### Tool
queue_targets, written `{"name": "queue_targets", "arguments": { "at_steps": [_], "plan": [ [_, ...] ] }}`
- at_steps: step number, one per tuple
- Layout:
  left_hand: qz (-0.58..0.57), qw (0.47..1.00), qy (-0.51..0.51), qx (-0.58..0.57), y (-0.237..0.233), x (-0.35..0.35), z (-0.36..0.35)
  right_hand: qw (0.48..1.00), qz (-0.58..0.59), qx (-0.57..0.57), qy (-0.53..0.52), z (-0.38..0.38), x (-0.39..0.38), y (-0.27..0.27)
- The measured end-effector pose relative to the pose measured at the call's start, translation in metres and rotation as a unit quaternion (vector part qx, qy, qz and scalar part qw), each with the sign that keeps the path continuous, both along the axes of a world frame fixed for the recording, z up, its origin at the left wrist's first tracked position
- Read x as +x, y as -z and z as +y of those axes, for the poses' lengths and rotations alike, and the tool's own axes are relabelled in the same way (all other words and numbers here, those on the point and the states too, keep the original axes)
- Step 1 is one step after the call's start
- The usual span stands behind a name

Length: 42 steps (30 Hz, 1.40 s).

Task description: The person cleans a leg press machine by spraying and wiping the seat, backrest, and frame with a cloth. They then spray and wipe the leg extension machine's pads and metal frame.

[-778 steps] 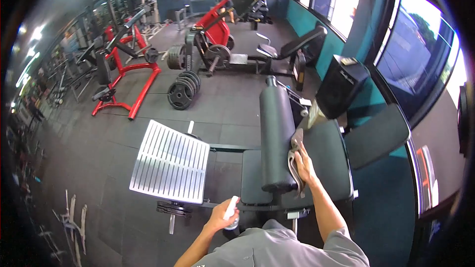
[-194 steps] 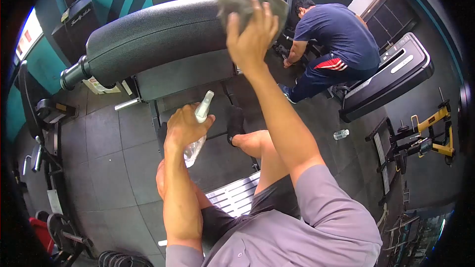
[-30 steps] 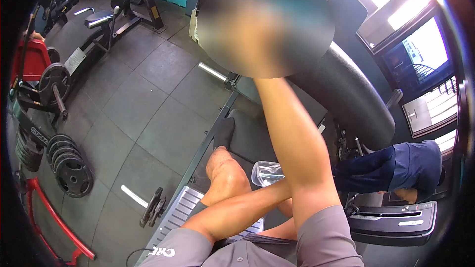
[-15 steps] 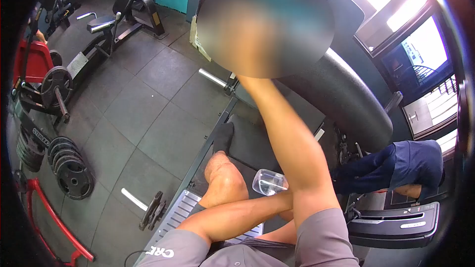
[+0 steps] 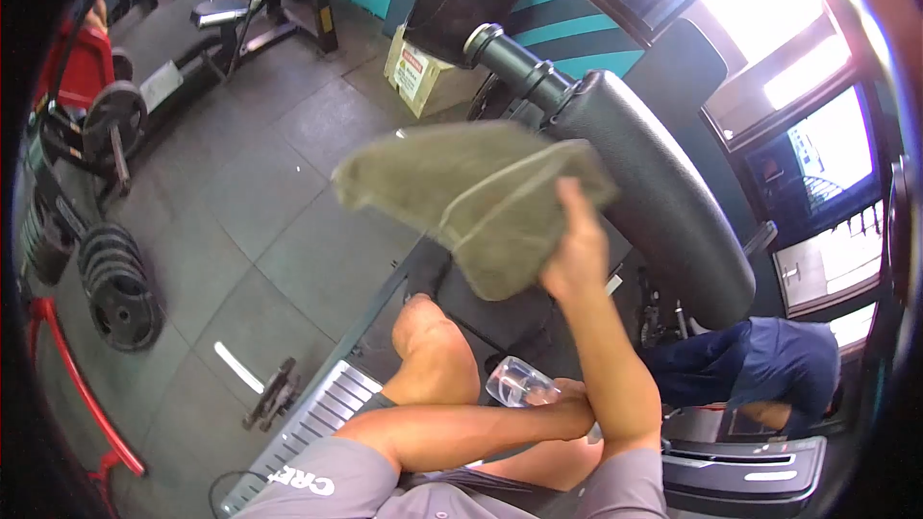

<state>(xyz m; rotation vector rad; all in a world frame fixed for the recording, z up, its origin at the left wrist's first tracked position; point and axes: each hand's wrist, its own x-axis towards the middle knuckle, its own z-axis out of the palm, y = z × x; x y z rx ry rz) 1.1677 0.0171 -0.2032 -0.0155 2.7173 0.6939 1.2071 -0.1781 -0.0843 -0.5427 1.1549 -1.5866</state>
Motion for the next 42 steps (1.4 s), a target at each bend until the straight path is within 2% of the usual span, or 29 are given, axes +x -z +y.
{"name": "queue_targets", "arguments": {
  "at_steps": [2,4,5,6,8,11,12,14,16,17,18,19,20,21,23,24,25,26,28,29,30,31,32,33,34,36,38,40,42],
  "plan": [
    [0.012,0.996,-0.025,0.087,0.001,0.006,-0.018,0.986,0.059,-0.063,0.146,0.04,-0.012,-0.05],
    [0.066,0.988,-0.111,0.079,-0.037,0.032,-0.028,0.935,0.13,-0.213,0.253,0.081,-0.029,-0.099],
    [0.085,0.987,-0.106,0.088,-0.037,0.032,-0.03,0.875,0.179,-0.258,0.369,0.097,-0.041,-0.118],
    [0.102,0.985,-0.102,0.092,-0.032,0.031,-0.032,0.779,0.322,-0.282,0.457,0.111,-0.05,-0.138],
    [0.105,0.984,-0.102,0.097,-0.034,0.033,-0.038,0.688,0.342,-0.376,0.518,0.13,-0.043,-0.179],
    [0.108,0.98,-0.12,0.119,-0.035,0.037,-0.04,0.635,0.422,-0.44,0.474,0.148,-0.039,-0.189],
    [0.089,0.985,-0.104,0.105,-0.039,0.038,-0.041,0.662,0.425,-0.408,0.464,0.148,-0.042,-0.183],
    [0.05,0.994,-0.072,0.072,-0.051,0.041,-0.05,0.703,0.485,-0.292,0.43,0.125,-0.049,-0.155],
    [0.067,0.994,-0.071,0.058,-0.047,0.044,-0.051,0.698,0.651,-0.097,0.281,0.071,-0.045,-0.114],
    [0.06,0.994,-0.062,0.063,-0.05,0.047,-0.053,0.651,0.744,-0.009,0.152,0.039,-0.038,-0.095],
    [0.051,0.996,-0.044,0.065,-0.052,0.045,-0.056,0.577,0.813,0.017,0.071,0.01,-0.031,-0.078],
    [0.033,0.998,0.036,0.031,-0.05,0.044,-0.062,0.512,0.857,0.016,0.052,-0.013,-0.024,-0.063],
    [-0.036,0.999,0.02,0.016,-0.043,0.032,-0.059,0.382,0.894,-0.121,0.2,-0.034,-0.027,-0.045],
    [-0.048,0.999,0.013,0.016,-0.036,0.027,-0.058,0.419,0.861,-0.194,0.213,-0.053,-0.032,-0.037],
    [0.018,0.996,-0.026,0.087,-0.019,0.026,-0.056,0.386,0.887,-0.103,0.231,-0.063,-0.034,-0.031],
    [0.039,0.989,-0.046,0.137,-0.013,0.028,-0.055,0.364,0.897,-0.115,0.225,-0.055,-0.04,-0.032],
    [0.134,0.984,-0.041,0.108,-0.028,0.037,-0.069,0.396,0.874,-0.144,0.243,-0.047,-0.047,-0.035],
    [0.105,0.991,-0.03,0.073,-0.033,0.039,-0.072,0.426,0.849,-0.179,0.257,-0.036,-0.055,-0.038],
    [0.055,0.998,-0.03,0.004,-0.039,0.041,-0.078,0.401,0.848,-0.159,0.308,-0.005,-0.088,-0.034],
    [0.052,0.998,-0.029,0.011,-0.046,0.042,-0.08,0.389,0.847,-0.158,0.327,0.013,-0.105,-0.034],
    [0.05,0.998,-0.035,0.018,-0.054,0.043,-0.082,0.414,0.827,-0.176,0.338,0.039,-0.122,-0.04],
    [0.046,0.997,-0.046,0.028,-0.056,0.045,-0.085,0.401,0.842,-0.12,0.341,0.068,-0.136,-0.044],
    [0.052,0.997,-0.046,0.031,-0.056,0.046,-0.087,0.445,0.823,-0.098,0.339,0.091,-0.157,-0.042],
    [0.057,0.997,-0.049,0.036,-0.056,0.046,-0.089,0.37,0.849,-0.1,0.364,0.111,-0.179,-0.045],
    [0.062,0.996,-0.055,0.038,-0.056,0.047,-0.09,0.383,0.849,-0.1,0.349,0.132,-0.191,-0.052],
    [0.07,0.995,-0.047,0.049,-0.051,0.047,-0.09,0.34,0.832,0.023,0.437,0.158,-0.243,-0.03],
    [0.066,0.995,-0.05,0.058,-0.054,0.049,-0.087,0.512,0.733,0.042,0.445,0.151,-0.232,-0.045],
    [0.051,0.995,-0.059,0.056,-0.066,0.05,-0.089,0.383,0.803,0.067,0.451,0.128,-0.213,-0.042],
    [0.055,0.995,-0.062,0.054,-0.06,0.047,-0.086,0.368,0.836,0.014,0.408,0.101,-0.192,-0.043]
  ]
}}
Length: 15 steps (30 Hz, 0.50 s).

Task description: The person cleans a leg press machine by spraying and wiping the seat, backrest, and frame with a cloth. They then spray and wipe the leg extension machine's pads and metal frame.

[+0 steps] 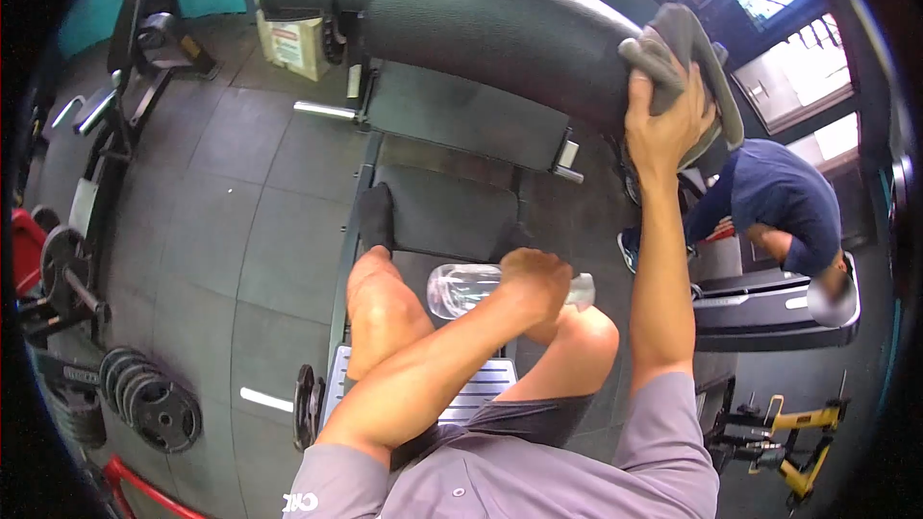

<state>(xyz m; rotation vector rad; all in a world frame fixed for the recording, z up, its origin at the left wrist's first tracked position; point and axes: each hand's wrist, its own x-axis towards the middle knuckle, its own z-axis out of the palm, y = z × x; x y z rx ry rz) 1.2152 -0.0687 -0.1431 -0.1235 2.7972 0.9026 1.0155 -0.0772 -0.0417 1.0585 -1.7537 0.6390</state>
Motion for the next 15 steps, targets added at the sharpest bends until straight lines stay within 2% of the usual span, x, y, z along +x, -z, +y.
{"name": "queue_targets", "arguments": {
  "at_steps": [1,2,4,5,6,8,11,13,15],
  "plan": [
    [0.001,1.0,0.003,0.0,0.002,-0.002,0.001,0.999,0.022,0.014,-0.023,-0.01,0.008,-0.002],
    [-0.001,1.0,0.001,0.0,0.005,-0.003,0.001,1.0,-0.026,0.003,-0.006,-0.013,0.003,-0.008],
    [-0.004,1.0,-0.003,0.005,0.008,-0.003,0.003,0.983,-0.17,0.063,0.016,-0.016,0.001,-0.037],
    [0.0,1.0,-0.013,0.001,0.011,-0.004,0.003,0.974,-0.191,0.107,0.053,-0.021,-0.009,-0.051],
    [-0.005,1.0,-0.014,-0.001,0.011,-0.003,0.003,0.951,-0.268,0.154,-0.001,-0.025,-0.019,-0.068],
    [-0.011,1.0,-0.016,-0.01,0.009,-0.002,0.0,0.939,-0.281,0.197,0.028,-0.039,-0.048,-0.079],
    [0.013,1.0,-0.017,-0.018,0.014,-0.003,0.001,0.935,-0.317,0.159,-0.009,-0.051,-0.04,-0.082],
    [-0.003,1.0,-0.01,-0.028,0.009,-0.005,-0.002,0.871,-0.444,0.115,-0.177,-0.062,0.01,-0.083],
    [-0.022,0.999,0.008,-0.034,0.007,-0.009,-0.002,0.927,-0.355,0.114,-0.049,-0.08,0.09,-0.076]
  ]
}}
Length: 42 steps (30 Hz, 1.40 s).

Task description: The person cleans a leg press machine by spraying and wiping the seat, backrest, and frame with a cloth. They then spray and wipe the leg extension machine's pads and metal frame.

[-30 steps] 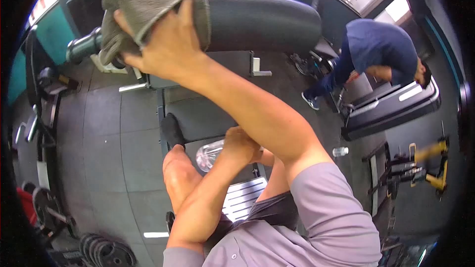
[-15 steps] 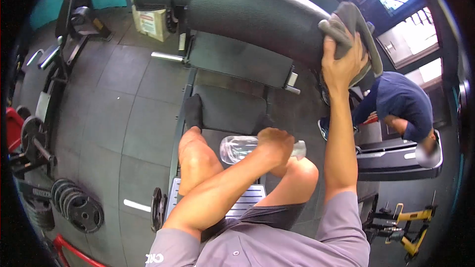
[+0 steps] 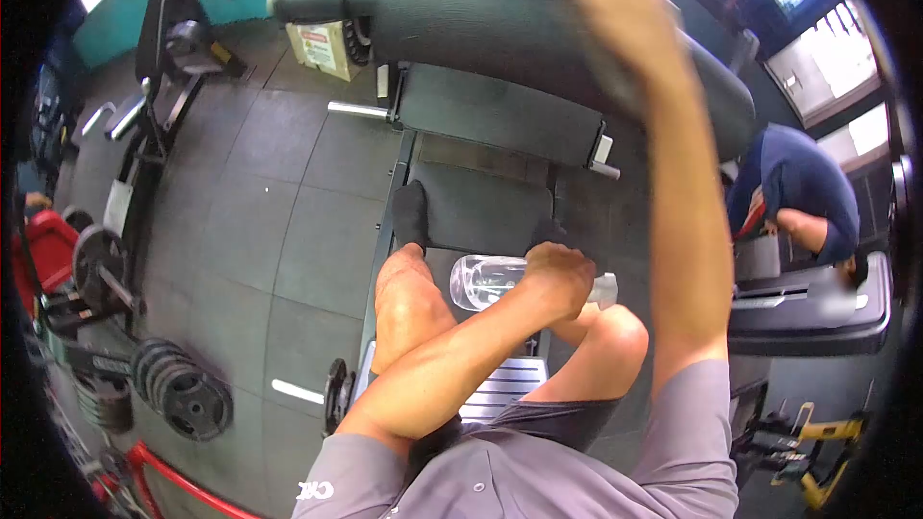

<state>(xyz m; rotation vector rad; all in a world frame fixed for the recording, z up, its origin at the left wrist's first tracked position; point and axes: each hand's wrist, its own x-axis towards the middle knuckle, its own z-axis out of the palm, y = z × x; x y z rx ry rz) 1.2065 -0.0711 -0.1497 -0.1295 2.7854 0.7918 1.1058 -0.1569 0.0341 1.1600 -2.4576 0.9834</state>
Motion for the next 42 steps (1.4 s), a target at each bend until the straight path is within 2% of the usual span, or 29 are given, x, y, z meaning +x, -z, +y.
{"name": "queue_targets", "arguments": {
  "at_steps": [1,2,5,8,11,12,15,17,20,21,23,28,31,33,34,35,36,37,38,39,41,42],
  "plan": [
    [-0.01,1.0,0.012,-0.002,-0.001,-0.003,-0.002,0.996,0.041,0.028,-0.074,-0.016,0.019,0.008],
    [-0.021,0.999,0.025,-0.005,-0.001,-0.005,-0.002,0.987,0.123,-0.007,-0.099,-0.034,0.035,0.023],
    [0.131,0.991,0.019,-0.008,0.051,-0.006,0.001,0.909,0.374,-0.085,-0.162,-0.076,0.051,0.076],
    [0.022,0.999,0.016,-0.033,0.023,-0.004,-0.006,0.902,0.364,-0.093,-0.213,-0.053,0.033,0.081],
    [-0.004,1.0,-0.006,-0.021,0.004,0.001,-0.008,0.884,0.416,-0.123,-0.174,0.003,-0.007,0.078],
    [0.022,1.0,-0.003,0.004,0.01,0.003,-0.01,0.892,0.415,-0.118,-0.136,0.026,-0.015,0.068],
    [-0.007,1.0,-0.002,0.018,0.002,0.004,-0.014,0.878,0.448,-0.158,-0.06,0.076,-0.082,0.072],
    [-0.008,1.0,-0.003,0.017,0.005,0.004,-0.013,0.907,0.38,-0.18,-0.03,0.093,-0.112,0.067],
    [-0.016,1.0,0.0,0.02,0.008,0.004,-0.009,0.964,0.247,-0.035,0.095,0.089,-0.124,0.043],
    [-0.018,1.0,0.0,0.022,0.007,0.004,-0.009,0.981,0.153,0.045,0.112,0.084,-0.103,0.019],
    [-0.021,1.0,-0.002,0.023,0.004,0.005,-0.009,0.98,0.153,0.061,0.113,0.076,-0.119,0.011],
    [0.034,0.999,-0.031,0.012,0.002,0.012,-0.009,0.987,0.126,0.027,0.098,0.075,-0.12,0.009],
    [0.013,0.999,-0.044,0.02,0.0,0.007,-0.008,0.987,0.138,0.011,0.085,0.068,-0.102,0.008],
    [0.001,0.999,-0.044,0.022,-0.002,0.001,-0.008,0.995,0.102,-0.007,-0.004,0.045,-0.09,0.015],
    [-0.016,0.999,-0.029,0.013,-0.004,-0.003,-0.006,0.971,0.23,0.064,0.025,0.008,-0.037,0.019],
    [-0.03,0.999,-0.015,0.007,-0.005,-0.007,-0.003,0.964,0.261,0.035,-0.029,-0.015,-0.004,0.024],
    [-0.044,0.999,-0.002,-0.004,0.0,-0.012,-0.001,0.954,0.249,-0.032,-0.164,-0.036,0.02,0.027],
    [0.003,1.0,-0.001,-0.01,0.021,-0.019,0.002,0.916,0.335,-0.086,-0.204,-0.059,0.034,0.036],
    [0.05,0.999,0.003,-0.014,0.053,-0.026,0.007,0.93,0.322,0.003,-0.179,-0.066,0.06,0.032],
    [0.098,0.995,0.009,-0.015,0.071,-0.026,0.012,0.918,0.348,-0.004,-0.188,-0.079,0.068,0.044],
    [0.117,0.991,-0.031,0.064,0.063,-0.019,0.006,0.879,0.439,-0.03,-0.183,-0.095,0.073,0.062],
    [0.128,0.985,-0.051,0.103,0.059,-0.015,0.004,0.879,0.434,-0.047,-0.191,-0.09,0.068,0.066]
  ]
}}
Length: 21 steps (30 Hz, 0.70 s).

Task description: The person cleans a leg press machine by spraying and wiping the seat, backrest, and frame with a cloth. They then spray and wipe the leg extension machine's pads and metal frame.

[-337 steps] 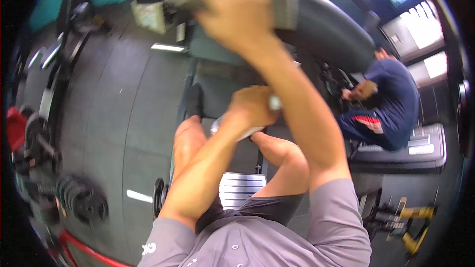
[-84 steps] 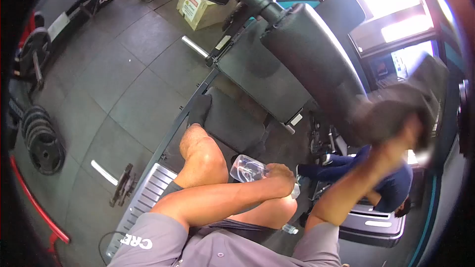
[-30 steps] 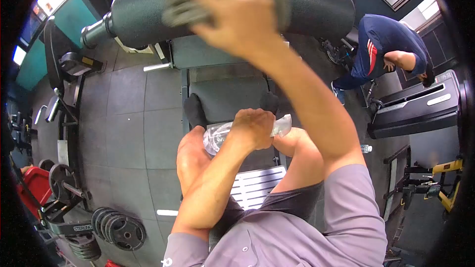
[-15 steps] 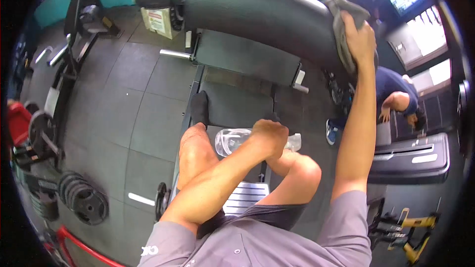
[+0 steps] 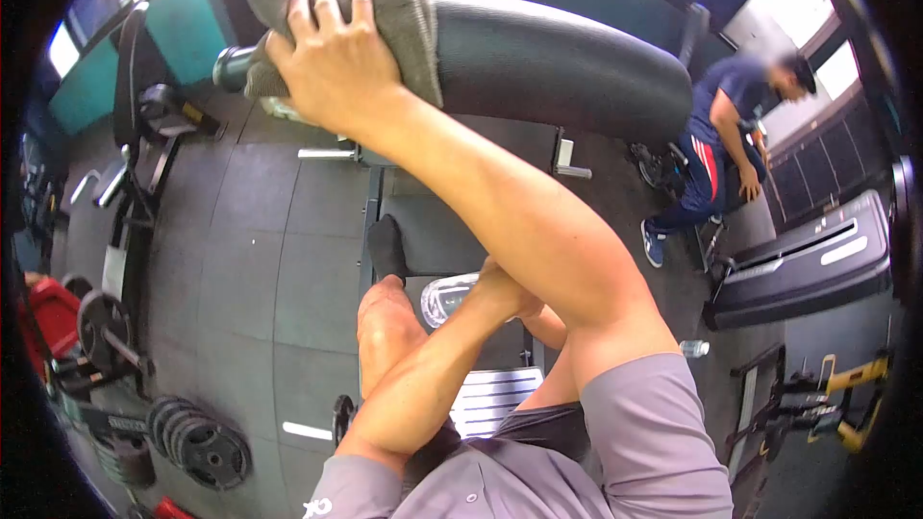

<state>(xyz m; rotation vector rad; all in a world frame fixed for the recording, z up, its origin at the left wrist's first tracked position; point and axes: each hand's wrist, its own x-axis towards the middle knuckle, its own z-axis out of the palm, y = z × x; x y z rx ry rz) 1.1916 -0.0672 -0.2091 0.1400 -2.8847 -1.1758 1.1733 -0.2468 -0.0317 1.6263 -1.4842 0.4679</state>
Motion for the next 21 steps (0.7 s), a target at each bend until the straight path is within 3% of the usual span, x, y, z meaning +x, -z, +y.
{"name": "queue_targets", "arguments": {
  "at_steps": [1,2,4,8,11,18,21],
  "plan": [
    [0.077,0.996,-0.024,-0.024,-0.007,0.006,-0.001,1.0,-0.005,-0.01,-0.016,0.005,-0.007,0.004],
    [0.004,0.999,-0.004,-0.052,-0.016,0.006,0.0,0.999,-0.002,-0.052,-0.013,0.008,-0.018,0.011],
    [-0.138,0.985,0.021,-0.107,-0.051,0.008,-0.003,0.999,-0.042,-0.017,0.0,0.05,-0.044,0.01],
    [-0.168,0.98,0.045,-0.094,-0.054,0.012,-0.014,0.994,-0.064,-0.079,0.047,0.156,-0.118,0.008],
    [-0.146,0.984,0.041,-0.091,-0.045,0.015,-0.016,0.969,-0.117,-0.162,0.148,0.215,-0.175,0.025],
    [-0.146,0.984,0.03,-0.1,-0.054,0.02,-0.018,0.961,-0.091,-0.195,0.174,0.212,-0.193,0.016],
    [-0.147,0.984,0.026,-0.094,-0.051,0.021,-0.017,0.956,-0.193,-0.114,0.191,0.207,-0.193,-0.015]
  ]
}}
